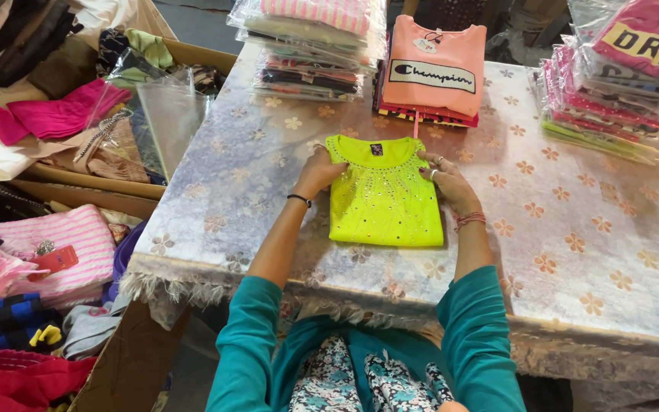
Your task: The person folds a lime green shirt, a black t-shirt, and a grey t-shirt on a table covered with a floral tablecloth. They smooth out each garment, fold the sleeves and sides, and stack the folded items on top of a pile of other clothes.
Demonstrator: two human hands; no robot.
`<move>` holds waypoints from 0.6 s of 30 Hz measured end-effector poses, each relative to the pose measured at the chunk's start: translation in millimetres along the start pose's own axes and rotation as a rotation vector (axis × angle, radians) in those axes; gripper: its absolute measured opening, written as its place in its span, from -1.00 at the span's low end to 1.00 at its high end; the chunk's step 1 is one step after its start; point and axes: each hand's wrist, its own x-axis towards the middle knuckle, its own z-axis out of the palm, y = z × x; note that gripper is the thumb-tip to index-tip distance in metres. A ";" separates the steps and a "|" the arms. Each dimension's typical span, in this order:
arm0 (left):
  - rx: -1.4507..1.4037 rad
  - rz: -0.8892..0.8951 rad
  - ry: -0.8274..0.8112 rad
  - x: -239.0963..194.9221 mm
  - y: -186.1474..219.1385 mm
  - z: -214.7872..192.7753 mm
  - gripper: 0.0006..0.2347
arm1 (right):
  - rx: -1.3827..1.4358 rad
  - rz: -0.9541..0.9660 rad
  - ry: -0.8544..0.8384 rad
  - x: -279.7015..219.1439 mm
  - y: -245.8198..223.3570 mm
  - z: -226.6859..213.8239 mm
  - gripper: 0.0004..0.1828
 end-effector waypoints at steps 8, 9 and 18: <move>-0.401 0.417 -0.078 75.1 -66.6 40.4 -0.32 | 0.062 -0.043 0.016 6.4 6.9 2.2 -0.52; -0.462 0.406 -0.150 66.2 -58.6 35.1 -0.40 | 0.063 -0.097 0.041 7.7 9.2 3.2 -0.53; -0.510 0.658 0.007 80.5 -65.9 50.2 -0.46 | -0.056 -0.494 0.296 24.4 10.2 25.8 -0.41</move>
